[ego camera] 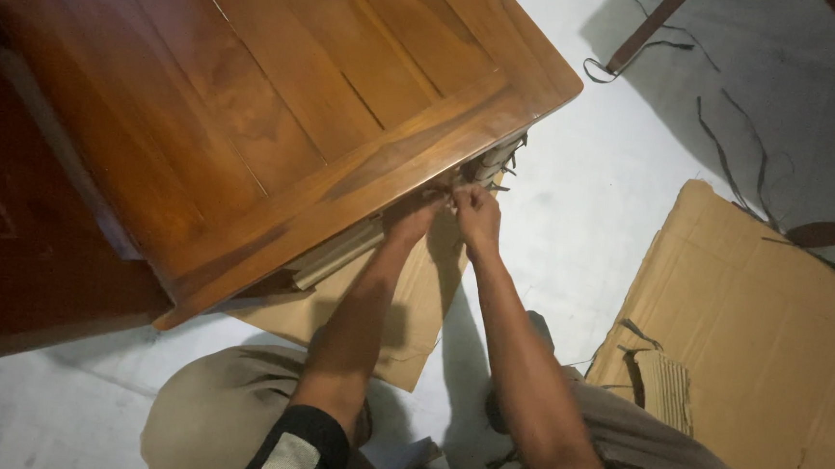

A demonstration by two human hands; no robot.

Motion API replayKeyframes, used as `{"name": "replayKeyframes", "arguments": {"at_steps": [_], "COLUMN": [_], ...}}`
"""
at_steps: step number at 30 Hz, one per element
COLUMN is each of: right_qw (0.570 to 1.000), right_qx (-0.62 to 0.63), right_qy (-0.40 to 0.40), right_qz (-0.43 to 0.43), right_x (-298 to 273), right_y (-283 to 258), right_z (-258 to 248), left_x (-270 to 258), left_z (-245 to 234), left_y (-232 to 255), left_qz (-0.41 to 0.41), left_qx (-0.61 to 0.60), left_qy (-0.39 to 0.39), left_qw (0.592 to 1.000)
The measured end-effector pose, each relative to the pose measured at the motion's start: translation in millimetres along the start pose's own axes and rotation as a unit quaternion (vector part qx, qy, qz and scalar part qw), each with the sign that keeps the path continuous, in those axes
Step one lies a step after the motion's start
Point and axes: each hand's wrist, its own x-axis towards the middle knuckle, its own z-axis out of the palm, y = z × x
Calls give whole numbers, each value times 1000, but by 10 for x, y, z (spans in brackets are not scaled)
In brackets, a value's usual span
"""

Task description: Wrapping the legs and edges of a wooden chair with cardboard and securing it with string.

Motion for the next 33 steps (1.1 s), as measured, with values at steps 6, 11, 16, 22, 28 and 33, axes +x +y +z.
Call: {"name": "replayKeyframes", "arguments": {"at_steps": [6, 11, 16, 22, 28, 33], "right_qw": [975, 969, 970, 974, 933, 911], "right_qx": [-220, -239, -213, 206, 311, 346], "right_qy": [-36, -56, -100, -49, 84, -102], "right_qz": [-17, -38, -55, 81, 161, 199], "right_x": [-114, -24, 25, 31, -296, -102], "right_y": [-821, -697, -588, -61, 10, 239], "right_z": [0, 48, 1, 53, 56, 177], "left_x": [377, 330, 376, 701, 1022, 1010], "left_z": [-811, -867, -1070, -1647, -2218, -2130], "left_y": [-176, -168, -245, -256, -327, -376], "left_qz": [-7, 11, 104, -327, -109, -61], "left_qx": [-8, -24, 36, -477, -266, -293], "left_qy": [55, 53, 32, -208, -3, -10], "left_qw": [998, 998, 993, 789, 958, 954]}}
